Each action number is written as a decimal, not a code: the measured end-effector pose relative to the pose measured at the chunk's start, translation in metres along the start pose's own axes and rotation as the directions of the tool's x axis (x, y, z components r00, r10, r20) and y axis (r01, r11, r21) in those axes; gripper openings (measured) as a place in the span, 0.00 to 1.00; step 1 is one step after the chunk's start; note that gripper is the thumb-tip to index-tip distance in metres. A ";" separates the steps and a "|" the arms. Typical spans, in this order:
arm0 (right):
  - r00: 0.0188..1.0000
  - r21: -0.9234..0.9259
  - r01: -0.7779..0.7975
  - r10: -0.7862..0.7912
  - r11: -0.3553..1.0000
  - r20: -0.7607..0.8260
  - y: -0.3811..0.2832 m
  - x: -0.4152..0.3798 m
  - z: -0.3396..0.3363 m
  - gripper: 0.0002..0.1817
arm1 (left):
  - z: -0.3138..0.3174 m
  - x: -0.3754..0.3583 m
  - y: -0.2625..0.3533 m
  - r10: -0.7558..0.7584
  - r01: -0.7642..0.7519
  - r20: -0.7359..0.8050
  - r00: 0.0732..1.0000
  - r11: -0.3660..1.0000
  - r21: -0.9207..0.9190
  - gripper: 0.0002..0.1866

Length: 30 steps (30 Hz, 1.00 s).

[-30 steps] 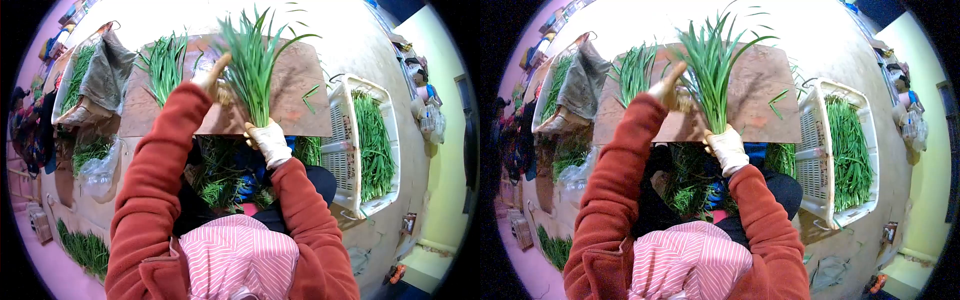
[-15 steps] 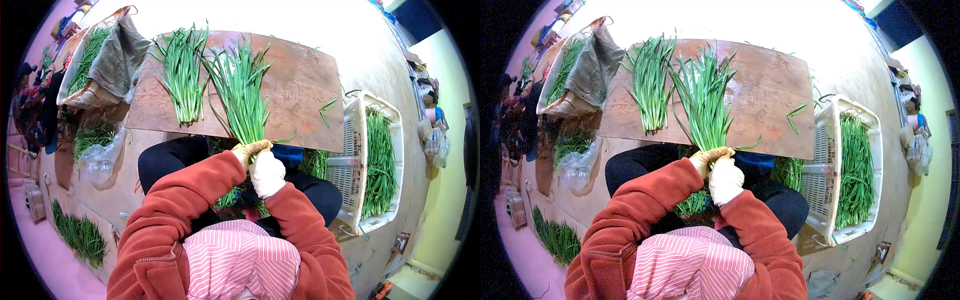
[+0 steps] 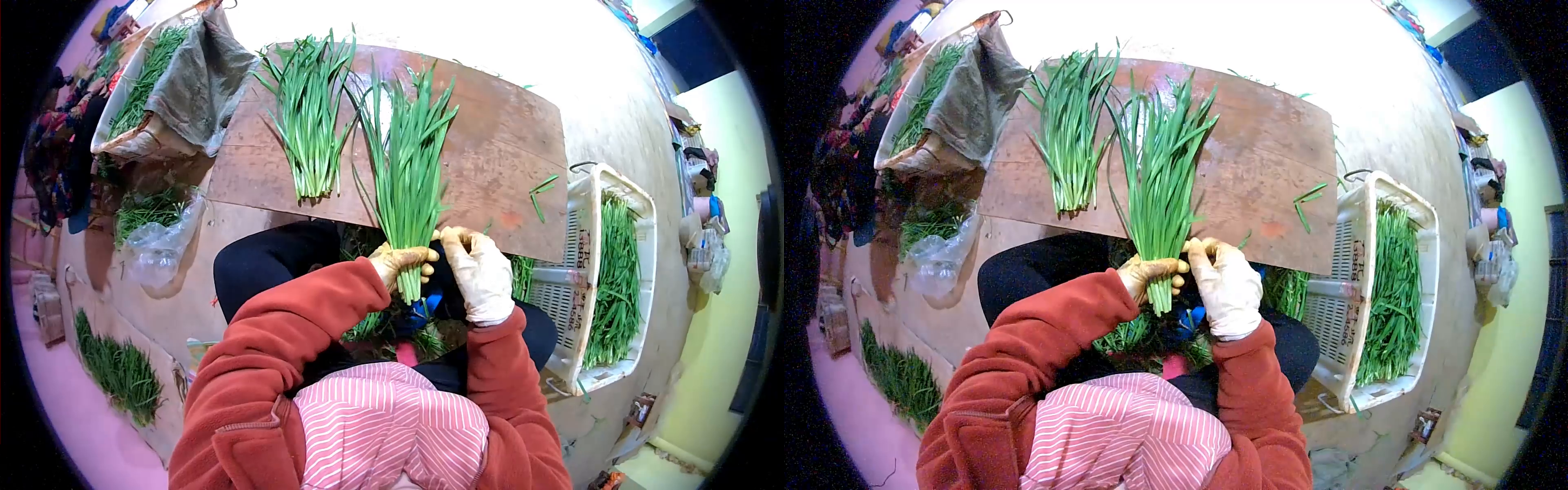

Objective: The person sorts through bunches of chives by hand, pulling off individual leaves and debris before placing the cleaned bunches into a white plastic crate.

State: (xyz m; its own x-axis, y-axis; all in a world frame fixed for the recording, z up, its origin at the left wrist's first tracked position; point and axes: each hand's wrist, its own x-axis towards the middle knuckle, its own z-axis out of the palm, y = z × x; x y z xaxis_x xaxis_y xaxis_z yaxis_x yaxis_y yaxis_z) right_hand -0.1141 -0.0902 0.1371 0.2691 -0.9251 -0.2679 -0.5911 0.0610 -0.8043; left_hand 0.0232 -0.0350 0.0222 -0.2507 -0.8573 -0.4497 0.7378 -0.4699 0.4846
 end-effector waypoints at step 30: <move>0.937 0.618 -0.339 0.197 0.709 0.288 0.049 0.019 0.021 0.23 | 0.025 -0.024 -0.020 -0.141 0.142 0.019 0.990 0.988 -0.062 0.16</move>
State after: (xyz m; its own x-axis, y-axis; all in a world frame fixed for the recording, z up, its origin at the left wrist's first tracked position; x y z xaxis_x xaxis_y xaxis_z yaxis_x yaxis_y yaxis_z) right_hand -0.1218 -0.0972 0.0810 0.3546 -0.7473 -0.5619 -0.0405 0.5881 -0.8078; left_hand -0.0015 -0.0103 0.0421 -0.3639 -0.7865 -0.4989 0.7321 -0.5727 0.3689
